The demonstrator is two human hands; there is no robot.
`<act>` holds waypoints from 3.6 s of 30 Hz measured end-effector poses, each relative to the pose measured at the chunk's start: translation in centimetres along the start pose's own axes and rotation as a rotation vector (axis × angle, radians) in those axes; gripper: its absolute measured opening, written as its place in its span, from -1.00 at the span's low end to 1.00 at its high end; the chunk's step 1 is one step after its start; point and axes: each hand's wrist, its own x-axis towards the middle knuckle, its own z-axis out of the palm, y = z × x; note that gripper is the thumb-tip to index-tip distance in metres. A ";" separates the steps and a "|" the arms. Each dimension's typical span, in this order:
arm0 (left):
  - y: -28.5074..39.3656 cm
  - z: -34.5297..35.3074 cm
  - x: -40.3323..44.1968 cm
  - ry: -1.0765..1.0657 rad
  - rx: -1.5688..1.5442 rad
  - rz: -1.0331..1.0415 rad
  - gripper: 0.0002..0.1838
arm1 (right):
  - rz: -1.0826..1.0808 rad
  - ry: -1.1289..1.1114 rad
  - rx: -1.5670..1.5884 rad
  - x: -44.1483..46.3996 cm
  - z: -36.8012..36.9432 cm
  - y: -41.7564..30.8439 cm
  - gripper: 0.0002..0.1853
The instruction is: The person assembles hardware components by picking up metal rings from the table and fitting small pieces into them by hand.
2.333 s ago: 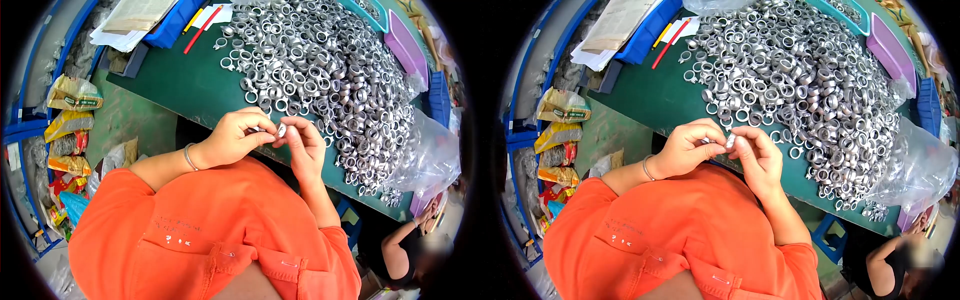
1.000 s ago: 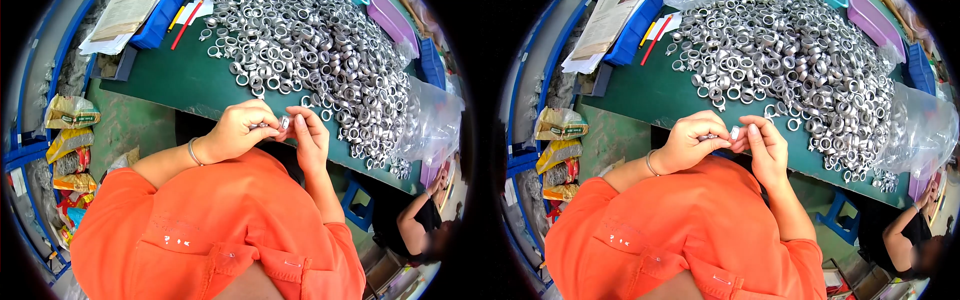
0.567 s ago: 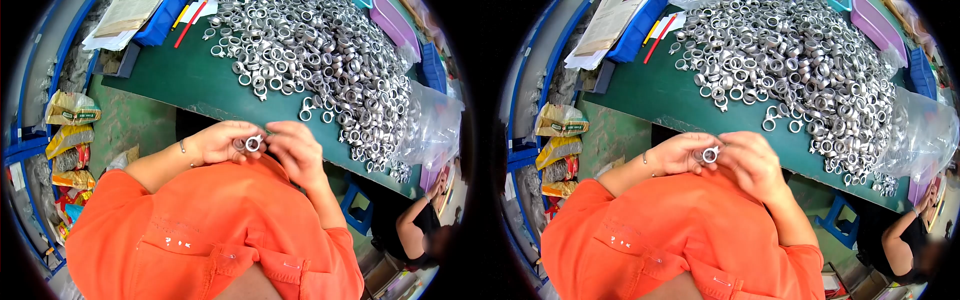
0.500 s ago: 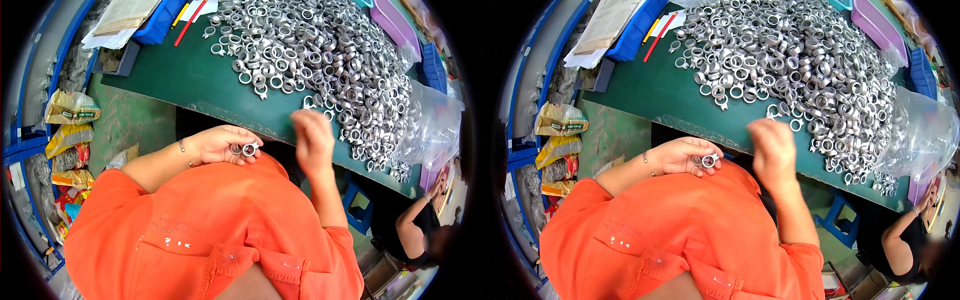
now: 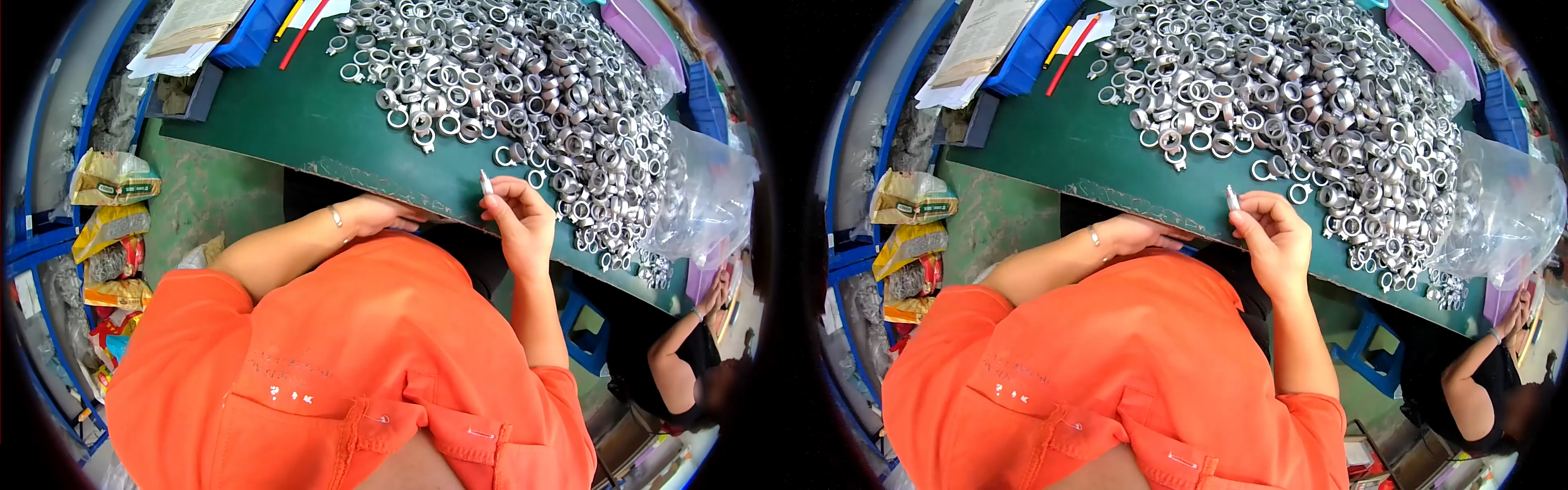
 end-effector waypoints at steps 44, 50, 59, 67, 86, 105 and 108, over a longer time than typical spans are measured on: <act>5.0 5.1 -5.9 -0.029 0.142 0.343 -0.87 | -0.459 0.015 -0.888 5.5 2.7 -1.1 -0.85; 5.2 6.1 -6.0 -0.096 0.266 0.463 -0.84 | -0.172 -0.157 -0.238 2.3 3.2 -0.5 -0.85; 5.0 6.8 -7.1 -0.032 0.523 0.578 -0.91 | -0.515 -0.218 -0.451 1.7 3.1 -0.8 -0.84; 5.0 6.6 -6.9 -0.017 0.941 1.075 -0.97 | 0.027 -0.211 0.160 1.2 2.9 -0.9 -0.80; 5.5 5.4 -5.6 -0.038 0.203 0.380 -0.82 | -0.646 -0.049 -1.142 5.9 2.5 -0.4 -0.80; 5.8 6.9 -5.8 -0.006 0.919 1.119 -0.93 | -0.092 -0.086 0.055 2.6 3.1 -1.4 -0.84; 5.6 6.8 -5.9 0.004 0.978 1.154 -0.93 | -0.025 -0.139 0.171 2.6 3.1 -1.7 -0.82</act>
